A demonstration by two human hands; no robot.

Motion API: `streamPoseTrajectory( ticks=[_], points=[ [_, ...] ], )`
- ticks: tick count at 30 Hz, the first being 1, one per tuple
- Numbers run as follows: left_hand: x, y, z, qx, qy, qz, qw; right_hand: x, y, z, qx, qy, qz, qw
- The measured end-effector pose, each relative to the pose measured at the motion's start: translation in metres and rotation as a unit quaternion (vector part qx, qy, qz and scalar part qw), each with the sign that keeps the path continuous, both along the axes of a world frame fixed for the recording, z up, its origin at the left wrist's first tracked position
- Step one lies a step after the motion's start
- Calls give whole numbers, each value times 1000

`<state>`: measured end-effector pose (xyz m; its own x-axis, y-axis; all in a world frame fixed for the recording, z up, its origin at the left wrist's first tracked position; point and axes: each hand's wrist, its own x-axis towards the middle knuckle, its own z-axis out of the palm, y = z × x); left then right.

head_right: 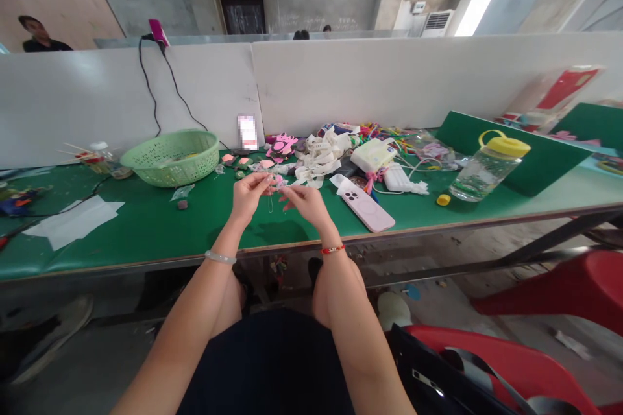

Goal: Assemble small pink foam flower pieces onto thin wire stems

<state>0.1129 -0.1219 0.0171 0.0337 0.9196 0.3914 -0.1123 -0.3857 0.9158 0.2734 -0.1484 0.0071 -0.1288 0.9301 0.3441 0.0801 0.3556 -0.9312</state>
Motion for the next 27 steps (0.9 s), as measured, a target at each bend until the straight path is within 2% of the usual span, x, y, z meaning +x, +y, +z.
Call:
streamPoseTrajectory(
  ticks=[2,4,9,27],
  points=[
    [1,0,0,4,21,-21,1000,1,4,4,58,41,-78,994],
    [3,0,-1,3,38,-51,998,-2,8,6,98,61,-102,988],
    [4,0,-2,-10,50,-100,994,-14,12,4,123,36,-86,988],
    [3,3,-8,-3,63,-126,990,-11,13,-3,130,49,-110,984]
  ],
)
